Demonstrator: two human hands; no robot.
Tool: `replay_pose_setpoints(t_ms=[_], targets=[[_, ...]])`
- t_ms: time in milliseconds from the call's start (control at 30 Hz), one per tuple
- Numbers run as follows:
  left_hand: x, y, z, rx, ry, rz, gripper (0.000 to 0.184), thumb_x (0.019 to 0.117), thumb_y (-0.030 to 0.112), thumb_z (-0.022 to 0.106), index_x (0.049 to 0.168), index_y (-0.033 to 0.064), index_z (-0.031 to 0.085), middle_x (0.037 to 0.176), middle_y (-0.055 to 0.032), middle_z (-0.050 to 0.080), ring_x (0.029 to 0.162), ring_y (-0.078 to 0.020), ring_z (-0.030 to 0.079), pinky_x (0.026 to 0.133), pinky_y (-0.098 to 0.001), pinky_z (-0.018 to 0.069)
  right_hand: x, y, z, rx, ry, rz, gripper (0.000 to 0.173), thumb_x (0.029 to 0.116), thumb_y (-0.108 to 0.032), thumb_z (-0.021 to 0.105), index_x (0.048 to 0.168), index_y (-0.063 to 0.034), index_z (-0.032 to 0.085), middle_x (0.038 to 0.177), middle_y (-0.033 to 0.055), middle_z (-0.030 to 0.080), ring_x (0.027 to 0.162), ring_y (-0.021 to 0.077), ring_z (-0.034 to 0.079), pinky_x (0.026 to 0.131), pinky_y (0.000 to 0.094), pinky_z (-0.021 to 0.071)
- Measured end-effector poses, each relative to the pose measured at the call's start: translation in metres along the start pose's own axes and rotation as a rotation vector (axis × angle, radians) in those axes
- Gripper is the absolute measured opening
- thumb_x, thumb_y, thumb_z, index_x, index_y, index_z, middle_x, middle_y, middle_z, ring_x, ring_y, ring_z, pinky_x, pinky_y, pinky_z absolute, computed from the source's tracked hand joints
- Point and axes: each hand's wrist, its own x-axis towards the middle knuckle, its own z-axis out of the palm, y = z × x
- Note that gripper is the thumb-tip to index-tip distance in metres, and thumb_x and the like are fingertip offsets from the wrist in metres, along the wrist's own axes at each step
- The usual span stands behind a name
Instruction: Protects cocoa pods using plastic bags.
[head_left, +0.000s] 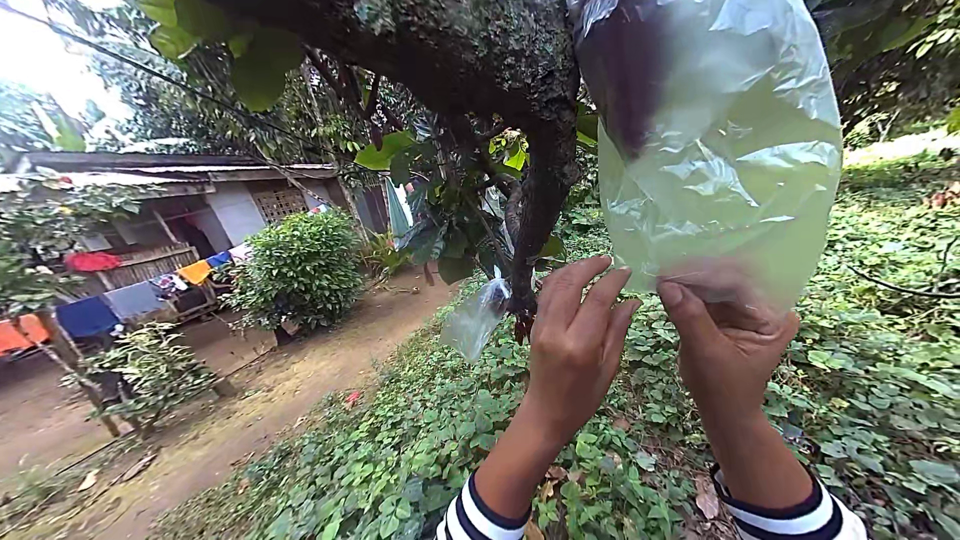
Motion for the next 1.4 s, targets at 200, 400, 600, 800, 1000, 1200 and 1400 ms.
replay_pose_setpoints(t_ms=[200,400,600,800,1000,1200,1400], targets=[[0.003,-0.003,0.004,-0.048,0.051,0.042,0.011,0.0938,0.009,0.071,0.101,0.0019,0.076,0.112,-0.0136,0.067,0.108,-0.0208,0.061,0.094,-0.0292,0.0502,0.002,-0.002,0.004,0.055,0.021,0.023,0.026,0.0891,-0.015,0.079,0.113,-0.0241,0.073,0.109,-0.0125,0.074,0.101,0.0035,0.071,0.089,0.0236,0.061],[0.0,-0.003,-0.002,-0.133,0.077,-0.005,0.007,0.0954,0.009,0.068,0.095,0.0035,0.072,0.111,-0.0102,0.067,0.11,-0.0189,0.06,0.095,-0.0312,0.0503,0.004,-0.001,-0.001,0.056,-0.021,0.018,0.023,0.09,-0.018,0.079,0.111,-0.0249,0.074,0.106,-0.0131,0.074,0.098,0.0024,0.071,0.086,0.0224,0.0613],[-0.006,0.0,-0.013,-0.143,0.11,-0.046,0.008,0.0966,0.01,0.067,0.096,0.004,0.071,0.113,-0.0087,0.067,0.113,-0.0175,0.061,0.097,-0.0308,0.0514,0.006,-0.001,-0.009,0.009,-0.001,0.018,0.018,0.09,-0.022,0.079,0.107,-0.0222,0.074,0.105,-0.0137,0.069,0.094,0.0013,0.068,0.082,0.0204,0.0598],[-0.017,-0.002,-0.031,-0.144,0.145,-0.093,0.007,0.0985,0.013,0.066,0.099,0.0067,0.069,0.115,-0.0039,0.065,0.112,-0.0132,0.061,0.092,-0.0271,0.0546,0.005,0.0,-0.018,-0.062,-0.036,0.008,0.011,0.0935,-0.02,0.075,0.104,-0.0184,0.071,0.108,-0.0106,0.067,0.1,0.0046,0.067,0.087,0.0235,0.0587],[-0.047,-0.011,-0.057,-0.086,0.142,-0.181,0.017,0.1016,0.02,0.063,0.118,0.0136,0.065,0.122,0.0038,0.064,0.117,-0.0103,0.061,0.098,-0.0303,0.0534,-0.009,-0.003,-0.037,-0.163,-0.085,0.03,0.034,0.0949,-0.028,0.074,0.127,-0.0216,0.064,0.117,-0.0148,0.062,0.099,0.0008,0.063,0.087,0.0211,0.0563],[-0.112,-0.028,-0.088,0.027,0.028,-0.357,0.017,0.1031,0.021,0.059,0.119,0.0171,0.065,0.124,0.0051,0.063,0.117,-0.0108,0.06,0.098,-0.0305,0.0523,-0.061,-0.001,-0.072,-0.255,-0.067,0.131,0.034,0.0956,-0.029,0.072,0.127,-0.0237,0.062,0.118,-0.0133,0.063,0.103,0.0045,0.065,0.09,0.0256,0.0567],[-0.207,-0.044,-0.112,0.058,-0.179,-0.704,0.019,0.0998,0.013,0.058,0.113,0.0034,0.068,0.117,-0.0066,0.067,0.106,-0.0155,0.065,0.09,-0.036,0.0569,-0.142,0.0,-0.111,-0.351,-0.103,0.485,0.034,0.0969,-0.033,0.07,0.13,-0.0248,0.063,0.115,-0.0126,0.062,0.098,0.0043,0.063,0.089,0.0274,0.0563]])
